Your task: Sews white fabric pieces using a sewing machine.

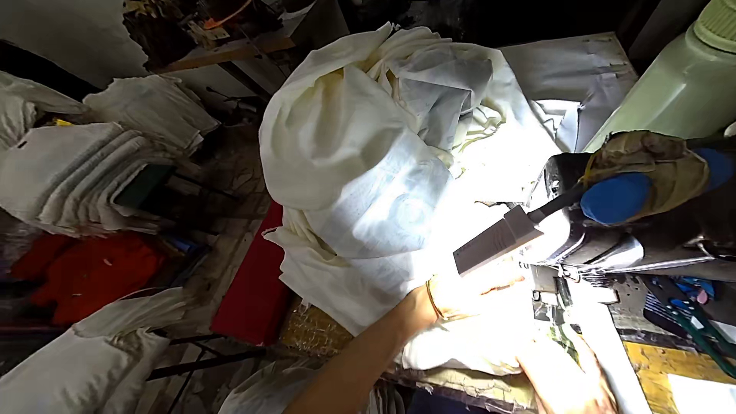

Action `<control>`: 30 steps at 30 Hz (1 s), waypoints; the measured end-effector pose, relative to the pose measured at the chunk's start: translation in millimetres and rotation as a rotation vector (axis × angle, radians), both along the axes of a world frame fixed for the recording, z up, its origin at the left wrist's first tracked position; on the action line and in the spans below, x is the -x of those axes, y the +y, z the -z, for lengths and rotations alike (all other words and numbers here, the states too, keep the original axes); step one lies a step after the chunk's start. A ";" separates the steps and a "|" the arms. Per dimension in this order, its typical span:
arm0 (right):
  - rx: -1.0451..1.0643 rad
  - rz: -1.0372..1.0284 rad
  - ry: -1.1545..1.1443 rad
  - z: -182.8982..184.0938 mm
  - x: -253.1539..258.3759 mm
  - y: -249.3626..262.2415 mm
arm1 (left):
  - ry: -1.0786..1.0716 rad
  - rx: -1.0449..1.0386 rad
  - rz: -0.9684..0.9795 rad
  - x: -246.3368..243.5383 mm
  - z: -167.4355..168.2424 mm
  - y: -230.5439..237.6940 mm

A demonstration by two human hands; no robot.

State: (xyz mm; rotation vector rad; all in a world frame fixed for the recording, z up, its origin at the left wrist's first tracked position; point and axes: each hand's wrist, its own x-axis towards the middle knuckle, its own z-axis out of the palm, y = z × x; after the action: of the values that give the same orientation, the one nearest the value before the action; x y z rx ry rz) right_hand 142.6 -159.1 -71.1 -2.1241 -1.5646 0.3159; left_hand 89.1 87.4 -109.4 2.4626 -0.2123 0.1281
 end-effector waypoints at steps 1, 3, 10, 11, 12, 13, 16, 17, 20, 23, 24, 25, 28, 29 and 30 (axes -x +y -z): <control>-0.035 0.012 -0.022 4.3 -2.4 2.5 | -0.044 0.021 -0.025 -5.0 -10.4 0.9; -0.116 0.041 -0.039 14.8 -5.6 5.4 | -0.086 0.069 -0.038 -9.8 -19.0 4.2; -0.268 0.143 -0.074 42.0 2.0 -3.5 | 0.107 -0.325 0.094 32.7 -67.1 0.1; -0.282 0.151 -0.090 44.0 3.3 -4.2 | 0.077 -0.466 0.079 46.3 -75.3 -7.1; -0.293 0.156 -0.107 45.0 4.5 -4.1 | 0.153 -0.562 0.071 57.6 -86.9 -19.7; -0.308 0.160 -0.120 45.0 5.6 -3.2 | 0.192 -0.588 0.076 65.9 -97.3 -36.3; -0.342 0.156 -0.134 45.8 8.5 -2.1 | 0.120 -0.406 0.157 77.6 -106.6 -82.8; -0.353 0.143 -0.136 47.6 9.5 -3.6 | 0.133 -0.312 0.165 76.4 -102.2 -90.3; -0.407 0.162 -0.153 58.4 9.7 -8.9 | 0.248 -0.064 0.094 61.6 -85.5 -81.6; -0.505 0.270 -0.205 67.4 10.2 -13.5 | 0.113 -0.186 -0.071 59.1 -65.6 -72.8; -0.514 0.291 -0.223 68.7 11.0 -14.8 | -0.011 -0.307 -0.111 60.5 -57.6 -71.6; -0.517 0.303 -0.241 70.0 11.9 -15.3 | -0.083 -0.407 -0.142 61.2 -52.1 -70.2; -0.517 0.319 -0.283 71.9 13.6 -12.9 | -0.146 -0.599 -0.215 58.3 -46.5 -63.2; -0.516 0.323 -0.288 71.2 13.6 -11.9 | -0.121 -0.634 -0.229 56.9 -46.1 -61.0; -0.518 0.325 -0.291 70.4 13.8 -11.1 | -0.102 -0.657 -0.236 55.9 -46.2 -59.7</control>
State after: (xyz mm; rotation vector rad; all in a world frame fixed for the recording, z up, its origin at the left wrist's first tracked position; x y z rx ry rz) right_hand 128.8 -170.1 -141.5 -2.0069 -1.2343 -0.4782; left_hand 33.2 27.8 -63.2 3.1350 0.0024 0.3291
